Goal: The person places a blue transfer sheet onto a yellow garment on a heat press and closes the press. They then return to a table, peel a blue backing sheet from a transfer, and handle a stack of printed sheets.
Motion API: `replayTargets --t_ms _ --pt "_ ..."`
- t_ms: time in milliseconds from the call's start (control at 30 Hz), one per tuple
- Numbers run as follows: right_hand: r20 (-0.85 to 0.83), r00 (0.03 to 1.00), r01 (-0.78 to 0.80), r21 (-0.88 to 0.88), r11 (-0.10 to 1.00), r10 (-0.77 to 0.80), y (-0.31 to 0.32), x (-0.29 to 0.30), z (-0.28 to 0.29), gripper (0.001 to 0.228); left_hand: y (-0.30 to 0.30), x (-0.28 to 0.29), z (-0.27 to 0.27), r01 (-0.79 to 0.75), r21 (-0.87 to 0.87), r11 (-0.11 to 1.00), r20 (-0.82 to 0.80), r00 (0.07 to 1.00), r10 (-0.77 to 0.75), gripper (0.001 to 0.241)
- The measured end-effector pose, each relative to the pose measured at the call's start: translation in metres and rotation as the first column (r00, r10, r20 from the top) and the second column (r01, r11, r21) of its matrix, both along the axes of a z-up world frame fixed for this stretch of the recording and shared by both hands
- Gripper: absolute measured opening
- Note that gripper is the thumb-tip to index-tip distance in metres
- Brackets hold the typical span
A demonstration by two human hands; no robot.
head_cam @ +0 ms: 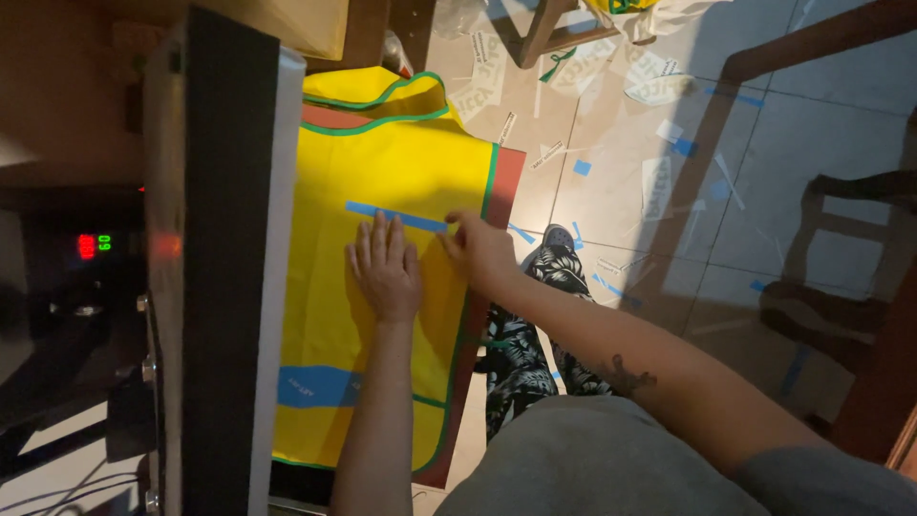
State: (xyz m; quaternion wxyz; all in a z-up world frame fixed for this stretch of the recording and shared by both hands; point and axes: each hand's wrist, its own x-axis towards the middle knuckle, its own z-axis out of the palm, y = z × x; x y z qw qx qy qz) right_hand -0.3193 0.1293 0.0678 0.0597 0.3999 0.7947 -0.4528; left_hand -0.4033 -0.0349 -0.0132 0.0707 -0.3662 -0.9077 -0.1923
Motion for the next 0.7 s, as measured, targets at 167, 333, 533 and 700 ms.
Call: replayTargets --t_ms 167,333,533,700 --pt "-0.282 0.799 -0.193 0.716 0.671 0.531 -0.007 0.031 -0.032 0.038 0.002 0.001 0.001 -0.005 0.001 1.0 -0.026 1.0 0.005 0.043" --pt "-0.217 0.8 -0.178 0.805 0.566 0.56 -0.008 0.032 -0.042 0.036 0.001 0.0 -0.005 -0.003 0.01 1.0 -0.03 1.0 0.003 0.043" --pt "-0.184 0.823 -0.17 0.823 0.542 0.537 -0.009 0.031 -0.046 0.046 0.0 -0.002 -0.003 0.022 -0.02 1.0 -0.078 0.997 -0.023 0.045" --pt "-0.16 0.831 -0.228 0.776 0.588 0.533 -0.008 0.031 -0.044 0.044 0.001 0.001 -0.002 -0.002 -0.025 1.0 -0.053 0.999 0.001 0.047"
